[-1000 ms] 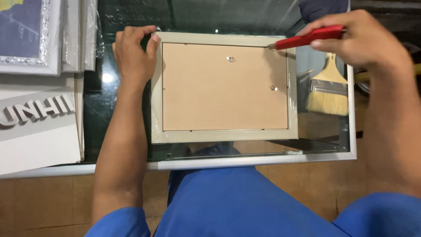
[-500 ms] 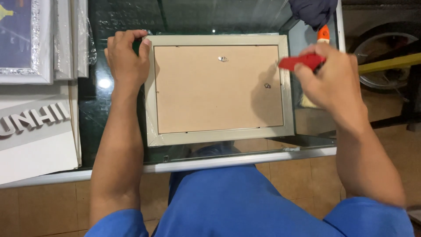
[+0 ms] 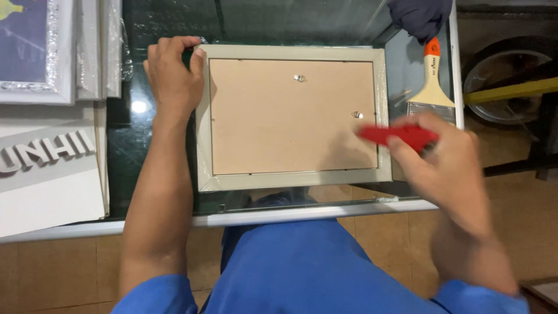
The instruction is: The recorder is cleaning a picture frame glass and preparing the frame for assembly.
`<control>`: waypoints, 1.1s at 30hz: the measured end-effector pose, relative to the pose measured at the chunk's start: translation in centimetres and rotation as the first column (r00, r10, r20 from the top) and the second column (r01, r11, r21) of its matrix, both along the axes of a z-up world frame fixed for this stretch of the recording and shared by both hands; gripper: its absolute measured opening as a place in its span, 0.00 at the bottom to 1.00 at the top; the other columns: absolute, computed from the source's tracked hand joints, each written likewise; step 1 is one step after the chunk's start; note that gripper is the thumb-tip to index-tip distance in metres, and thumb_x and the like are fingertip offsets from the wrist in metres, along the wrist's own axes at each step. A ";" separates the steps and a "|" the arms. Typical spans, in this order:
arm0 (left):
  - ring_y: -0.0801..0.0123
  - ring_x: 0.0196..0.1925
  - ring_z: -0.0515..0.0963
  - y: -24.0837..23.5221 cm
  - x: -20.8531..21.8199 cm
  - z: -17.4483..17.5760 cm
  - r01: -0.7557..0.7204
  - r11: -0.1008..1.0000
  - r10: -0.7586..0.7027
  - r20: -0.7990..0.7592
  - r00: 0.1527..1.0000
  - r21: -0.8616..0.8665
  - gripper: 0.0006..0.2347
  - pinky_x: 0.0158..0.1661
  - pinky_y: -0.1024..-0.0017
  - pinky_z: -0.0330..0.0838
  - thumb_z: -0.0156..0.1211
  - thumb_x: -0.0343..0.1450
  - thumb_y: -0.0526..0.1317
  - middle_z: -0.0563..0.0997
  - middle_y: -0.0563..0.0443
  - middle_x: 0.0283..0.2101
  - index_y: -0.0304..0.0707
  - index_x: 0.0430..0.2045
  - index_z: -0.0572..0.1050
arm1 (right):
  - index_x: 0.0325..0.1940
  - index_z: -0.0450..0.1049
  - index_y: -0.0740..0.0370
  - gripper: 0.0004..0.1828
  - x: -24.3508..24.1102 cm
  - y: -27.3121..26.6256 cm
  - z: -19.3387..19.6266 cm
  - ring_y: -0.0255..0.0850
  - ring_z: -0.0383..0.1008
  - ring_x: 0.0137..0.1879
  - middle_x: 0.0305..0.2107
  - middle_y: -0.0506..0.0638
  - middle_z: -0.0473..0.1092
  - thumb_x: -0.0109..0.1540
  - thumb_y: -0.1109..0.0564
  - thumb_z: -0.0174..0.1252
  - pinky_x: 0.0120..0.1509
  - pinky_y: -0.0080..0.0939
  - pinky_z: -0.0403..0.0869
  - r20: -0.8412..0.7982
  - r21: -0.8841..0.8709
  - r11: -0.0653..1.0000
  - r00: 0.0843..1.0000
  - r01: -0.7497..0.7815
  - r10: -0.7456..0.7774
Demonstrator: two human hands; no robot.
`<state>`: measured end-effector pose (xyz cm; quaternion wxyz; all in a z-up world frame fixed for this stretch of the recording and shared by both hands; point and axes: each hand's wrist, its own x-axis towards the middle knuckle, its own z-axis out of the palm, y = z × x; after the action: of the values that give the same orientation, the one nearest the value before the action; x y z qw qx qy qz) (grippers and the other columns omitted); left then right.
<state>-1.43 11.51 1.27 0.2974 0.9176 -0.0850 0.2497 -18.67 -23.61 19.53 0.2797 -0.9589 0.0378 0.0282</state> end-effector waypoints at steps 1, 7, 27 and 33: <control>0.59 0.43 0.71 0.1 0.0 0.1 0.011 1.000 -0.011 0.005 1.000 -0.011 0.05 0.49 0.62 0.62 0.63 0.74 0.35 0.77 0.50 0.41 0.41 0.42 0.81 | 0.53 0.75 0.77 0.18 0.7 0.6 -0.9 0.42 0.68 0.26 0.31 0.62 0.75 0.60 0.66 0.60 0.27 0.33 0.65 0.203 0.155 0.980 0.975 -0.128 0.095; 0.61 0.43 0.73 0.3 0.1 -0.1 -0.017 0.999 0.017 -0.011 1.000 -0.028 0.04 0.49 0.62 0.64 0.63 0.74 0.38 0.78 0.52 0.39 0.45 0.40 0.81 | 0.52 0.71 0.72 0.13 9.0 10.2 -5.3 0.41 0.74 0.33 0.38 0.61 0.76 0.65 0.67 0.61 0.36 0.33 0.73 0.512 0.237 0.845 0.800 -0.480 0.311; 0.59 0.42 0.74 0.4 0.3 0.0 -0.022 1.000 0.022 0.000 1.000 -0.013 0.05 0.48 0.60 0.65 0.64 0.72 0.37 0.79 0.51 0.40 0.45 0.40 0.82 | 0.43 0.72 0.68 0.10 11.6 16.8 -6.9 0.41 0.74 0.21 0.24 0.55 0.77 0.60 0.63 0.62 0.23 0.40 0.70 0.536 0.186 0.886 0.800 -0.424 0.270; 0.58 0.43 0.74 0.4 0.3 -0.1 -0.020 1.000 0.020 -0.014 1.000 -0.021 0.05 0.49 0.61 0.65 0.63 0.73 0.38 0.79 0.50 0.41 0.44 0.40 0.82 | 0.42 0.72 0.69 0.09 9.7 16.5 -6.2 0.43 0.73 0.19 0.21 0.54 0.75 0.60 0.62 0.61 0.22 0.41 0.69 0.500 0.166 0.872 0.801 -0.460 0.328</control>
<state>-1.17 11.90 1.18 0.3052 0.9168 -0.0710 0.2475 -9.00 -7.07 13.38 0.4005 -0.8752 -0.2355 -0.1349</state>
